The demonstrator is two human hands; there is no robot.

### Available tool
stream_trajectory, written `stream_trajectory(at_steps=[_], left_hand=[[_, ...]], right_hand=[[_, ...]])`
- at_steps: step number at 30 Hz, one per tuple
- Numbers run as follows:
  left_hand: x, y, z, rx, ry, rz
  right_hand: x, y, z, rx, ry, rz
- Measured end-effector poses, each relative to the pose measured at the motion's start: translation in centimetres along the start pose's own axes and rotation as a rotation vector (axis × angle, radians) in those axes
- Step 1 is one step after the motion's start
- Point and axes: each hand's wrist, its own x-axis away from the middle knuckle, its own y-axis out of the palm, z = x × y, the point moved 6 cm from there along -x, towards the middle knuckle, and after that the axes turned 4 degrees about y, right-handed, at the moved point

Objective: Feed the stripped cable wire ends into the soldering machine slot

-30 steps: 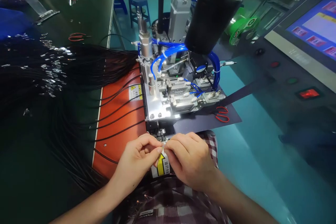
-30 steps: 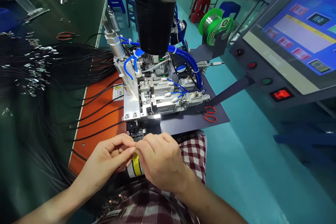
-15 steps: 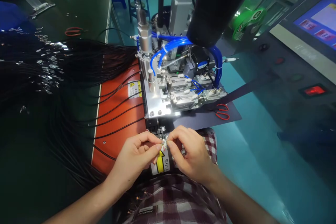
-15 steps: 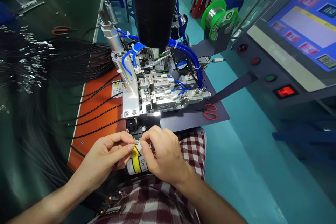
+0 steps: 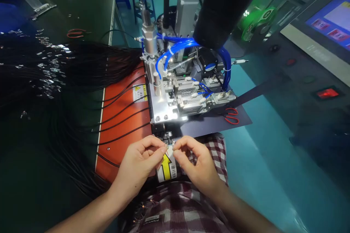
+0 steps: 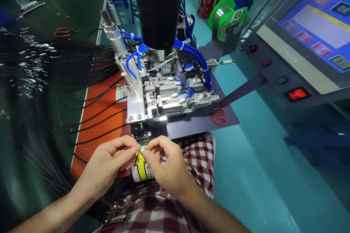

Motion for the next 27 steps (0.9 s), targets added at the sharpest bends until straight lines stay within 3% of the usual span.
stream_trajectory(at_steps=[9, 16, 27], left_hand=[[0.0, 0.2, 0.3, -0.075, 0.049, -0.016], [-0.2, 0.0, -0.3, -0.001, 0.001, -0.027], [-0.2, 0.1, -0.3, -0.01, 0.008, -0.034]], right_hand=[[-0.3, 0.3, -0.6, -0.029, -0.022, 0.024], [-0.6, 0.5, 0.8, -0.232, 0.202, -0.049], [-0.4, 0.2, 0.2, -0.048, 0.017, 0.106]])
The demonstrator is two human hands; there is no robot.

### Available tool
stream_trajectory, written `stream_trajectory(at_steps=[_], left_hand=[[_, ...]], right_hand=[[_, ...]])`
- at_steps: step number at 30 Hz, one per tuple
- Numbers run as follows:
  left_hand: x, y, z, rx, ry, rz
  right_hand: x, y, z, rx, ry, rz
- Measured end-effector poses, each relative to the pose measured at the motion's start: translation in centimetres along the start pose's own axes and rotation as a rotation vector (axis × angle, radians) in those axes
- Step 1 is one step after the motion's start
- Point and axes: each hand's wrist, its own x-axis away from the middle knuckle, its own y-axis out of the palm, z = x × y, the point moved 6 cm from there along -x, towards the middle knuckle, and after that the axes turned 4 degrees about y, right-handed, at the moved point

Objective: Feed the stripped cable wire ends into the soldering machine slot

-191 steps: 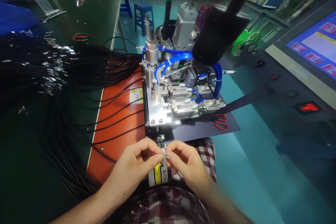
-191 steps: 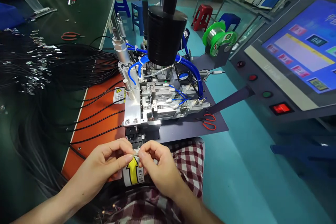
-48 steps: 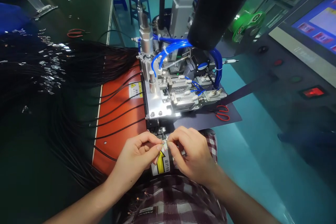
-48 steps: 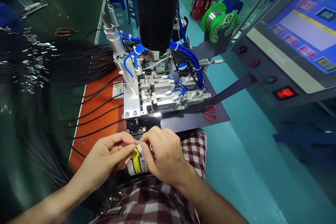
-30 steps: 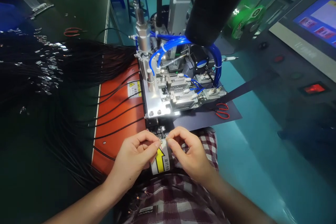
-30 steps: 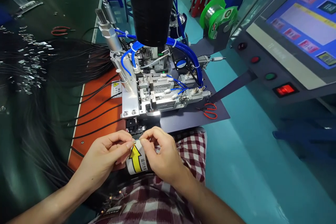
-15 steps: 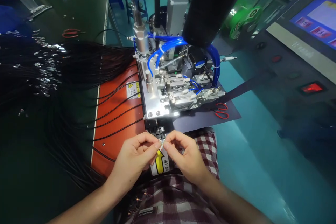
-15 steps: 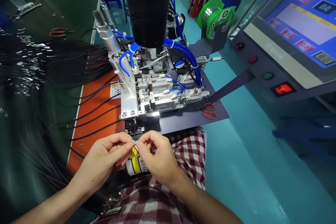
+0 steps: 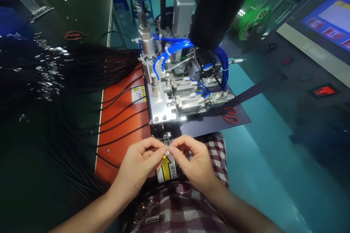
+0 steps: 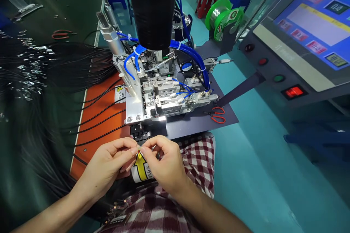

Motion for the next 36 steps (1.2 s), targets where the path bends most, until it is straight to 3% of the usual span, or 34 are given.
stream_trajectory(at_steps=[3, 7, 9, 15, 18, 28, 36], left_hand=[[0.2, 0.0, 0.8, -0.043, 0.115, 0.051], [0.6, 0.2, 2.4, -0.16, 0.376, 0.114], [0.4, 0.3, 2.2, -0.182, 0.359, 0.084], [-0.2, 0.5, 0.3, -0.041, 0.122, -0.026], [-0.2, 0.7, 0.6, -0.072, 0.158, -0.026], [-0.9, -0.4, 3.9, -0.881, 0.56, 0.11], [-1.2, -0.6, 3.2, -1.073, 0.744, 0.109]], right_hand=[[-0.1, 0.2, 0.1, -0.034, 0.035, -0.028], [0.0, 1.1, 1.0, -0.252, 0.243, -0.165], [0.1, 1.3, 1.3, -0.305, 0.286, -0.203], [0.0, 1.1, 1.6, -0.263, 0.255, -0.211], [-0.3, 0.8, 1.6, -0.194, 0.205, -0.211], [-4.0, -0.8, 2.7, -0.126, 0.23, -0.214], [-5.1, -0.2, 4.1, -0.15, 0.302, -0.275]])
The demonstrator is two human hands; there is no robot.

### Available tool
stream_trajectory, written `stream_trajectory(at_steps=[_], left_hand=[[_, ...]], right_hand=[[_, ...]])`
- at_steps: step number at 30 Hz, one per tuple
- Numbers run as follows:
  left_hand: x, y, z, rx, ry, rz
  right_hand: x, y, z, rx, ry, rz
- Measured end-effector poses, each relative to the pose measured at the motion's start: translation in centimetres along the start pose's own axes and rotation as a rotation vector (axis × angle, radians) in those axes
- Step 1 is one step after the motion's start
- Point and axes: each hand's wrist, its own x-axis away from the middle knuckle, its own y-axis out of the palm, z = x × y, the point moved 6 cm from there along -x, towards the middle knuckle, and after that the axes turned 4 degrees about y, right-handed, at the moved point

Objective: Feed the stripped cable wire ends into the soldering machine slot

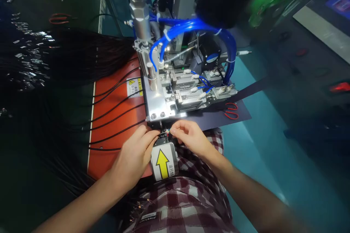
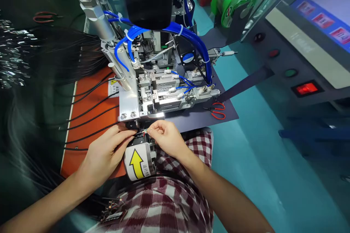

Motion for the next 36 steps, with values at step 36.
stream_trajectory(at_steps=[36], left_hand=[[0.2, 0.9, 0.9, -0.344, 0.2, -0.101]], right_hand=[[0.0, -0.3, 0.5, 0.146, 0.027, 0.025]])
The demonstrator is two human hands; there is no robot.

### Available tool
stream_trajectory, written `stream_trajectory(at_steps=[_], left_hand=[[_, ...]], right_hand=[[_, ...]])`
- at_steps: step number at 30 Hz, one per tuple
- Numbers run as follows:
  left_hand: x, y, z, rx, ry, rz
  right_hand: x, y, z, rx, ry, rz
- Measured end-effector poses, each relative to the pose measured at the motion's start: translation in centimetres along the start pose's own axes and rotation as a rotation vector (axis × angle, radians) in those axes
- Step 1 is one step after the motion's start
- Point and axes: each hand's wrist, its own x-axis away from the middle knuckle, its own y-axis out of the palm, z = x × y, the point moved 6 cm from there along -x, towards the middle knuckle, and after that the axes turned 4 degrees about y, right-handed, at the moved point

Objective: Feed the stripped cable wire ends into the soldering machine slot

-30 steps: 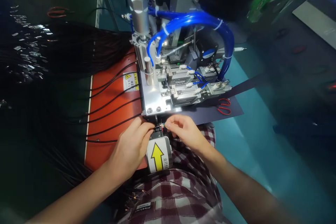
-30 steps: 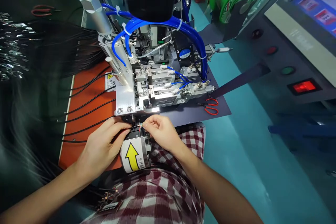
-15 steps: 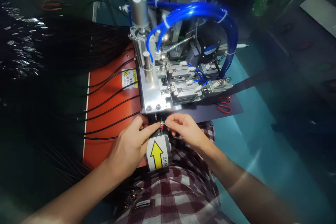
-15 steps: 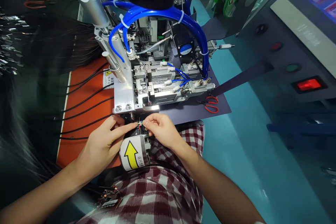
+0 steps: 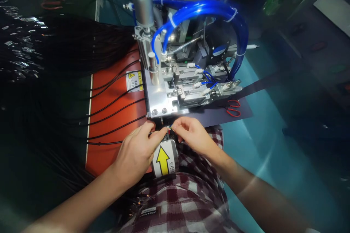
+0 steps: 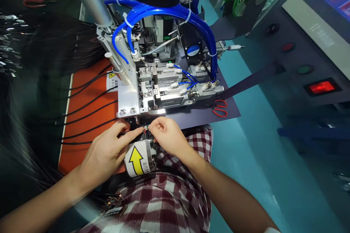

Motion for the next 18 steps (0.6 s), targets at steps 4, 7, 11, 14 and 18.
stream_trajectory(at_steps=[4, 7, 11, 14, 18], left_hand=[[-0.1, 0.0, 0.0, -0.012, 0.001, 0.0], [-0.1, -0.1, -0.1, 0.035, 0.002, 0.022], [-0.1, -0.1, -0.2, 0.093, 0.001, 0.039], [-0.1, -0.1, -0.3, 0.093, -0.001, 0.044], [-0.1, -0.1, -0.3, 0.082, -0.007, 0.047]], right_hand=[[-0.2, 0.0, 0.2, 0.012, 0.01, 0.017], [-0.3, 0.2, 0.3, -0.071, 0.036, -0.034], [-0.1, -0.3, 0.4, -0.133, 0.047, -0.03], [0.3, -1.0, 0.0, -0.042, -0.029, 0.099], [0.5, -0.7, -0.4, 0.041, -0.117, 0.168]])
